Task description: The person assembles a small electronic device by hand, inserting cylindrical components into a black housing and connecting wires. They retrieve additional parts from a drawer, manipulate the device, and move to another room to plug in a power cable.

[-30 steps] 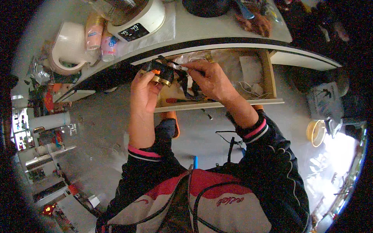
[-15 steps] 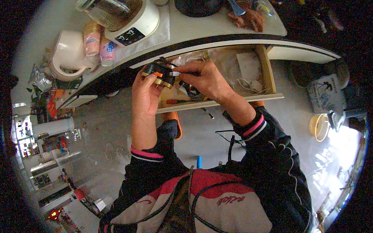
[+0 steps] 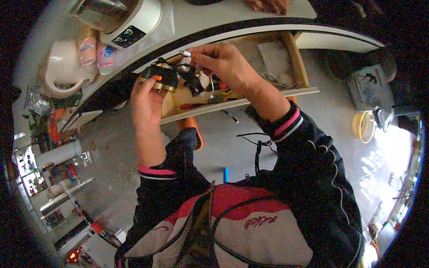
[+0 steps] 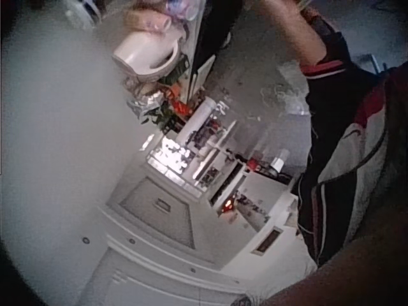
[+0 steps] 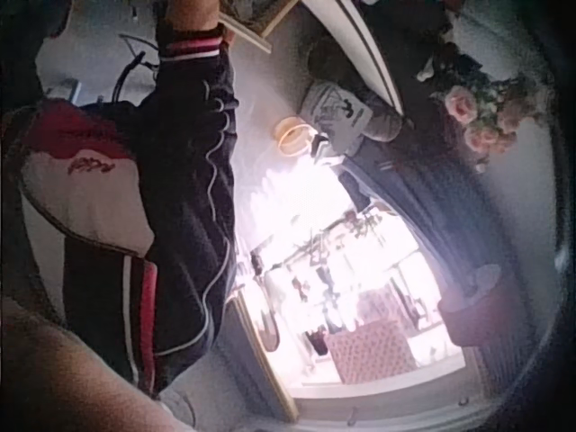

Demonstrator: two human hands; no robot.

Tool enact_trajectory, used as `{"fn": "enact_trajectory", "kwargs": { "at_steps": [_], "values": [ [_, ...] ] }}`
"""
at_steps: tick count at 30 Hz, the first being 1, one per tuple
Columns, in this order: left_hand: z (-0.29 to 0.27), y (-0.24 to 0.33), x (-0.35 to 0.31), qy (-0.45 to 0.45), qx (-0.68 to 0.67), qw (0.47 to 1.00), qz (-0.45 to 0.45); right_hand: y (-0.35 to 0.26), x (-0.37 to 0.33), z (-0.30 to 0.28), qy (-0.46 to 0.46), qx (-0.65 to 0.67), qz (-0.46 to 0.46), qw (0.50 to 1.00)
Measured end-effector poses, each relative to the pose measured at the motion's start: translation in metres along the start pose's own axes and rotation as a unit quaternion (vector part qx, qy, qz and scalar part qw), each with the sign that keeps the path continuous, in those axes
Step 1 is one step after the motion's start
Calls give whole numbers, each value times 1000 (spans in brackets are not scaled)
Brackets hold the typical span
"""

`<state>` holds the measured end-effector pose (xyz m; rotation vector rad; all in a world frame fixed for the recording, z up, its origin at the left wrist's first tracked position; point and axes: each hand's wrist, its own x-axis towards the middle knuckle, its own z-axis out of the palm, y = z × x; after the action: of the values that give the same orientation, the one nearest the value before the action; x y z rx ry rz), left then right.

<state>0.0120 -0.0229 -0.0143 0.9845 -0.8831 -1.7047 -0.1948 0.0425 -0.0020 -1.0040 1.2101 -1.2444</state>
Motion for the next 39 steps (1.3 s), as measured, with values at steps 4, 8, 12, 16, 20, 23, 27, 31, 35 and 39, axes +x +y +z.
{"fn": "enact_trajectory", "kwargs": {
  "at_steps": [4,8,12,16,20,23,27,31,35,39],
  "values": [
    [-8,1,4,1,-7,1000,-2,2,4,-6,28,77,7,997],
    [-12,4,6,1,-7,1000,-9,4,6,-8,67,162,7,984],
    [-20,2,8,3,-7,1000,-11,14,11,-10,94,225,-1,970],
    [-19,5,6,-3,-4,1000,-9,16,12,-12,132,240,-2,962],
    [-19,4,9,-17,-9,1000,-7,24,15,-20,155,203,-8,967],
    [-16,6,5,-4,-9,1000,-9,32,19,-30,153,110,-11,982],
    [-19,7,4,-8,-17,1000,2,27,19,-26,147,21,1,989],
    [-24,9,4,-10,-25,1000,2,17,13,-19,132,-8,-25,991],
    [-20,8,4,23,-49,998,10,9,9,-23,134,-111,-44,984],
    [-29,10,4,36,-25,999,29,10,8,-26,174,-55,-20,983]
  ]
}}
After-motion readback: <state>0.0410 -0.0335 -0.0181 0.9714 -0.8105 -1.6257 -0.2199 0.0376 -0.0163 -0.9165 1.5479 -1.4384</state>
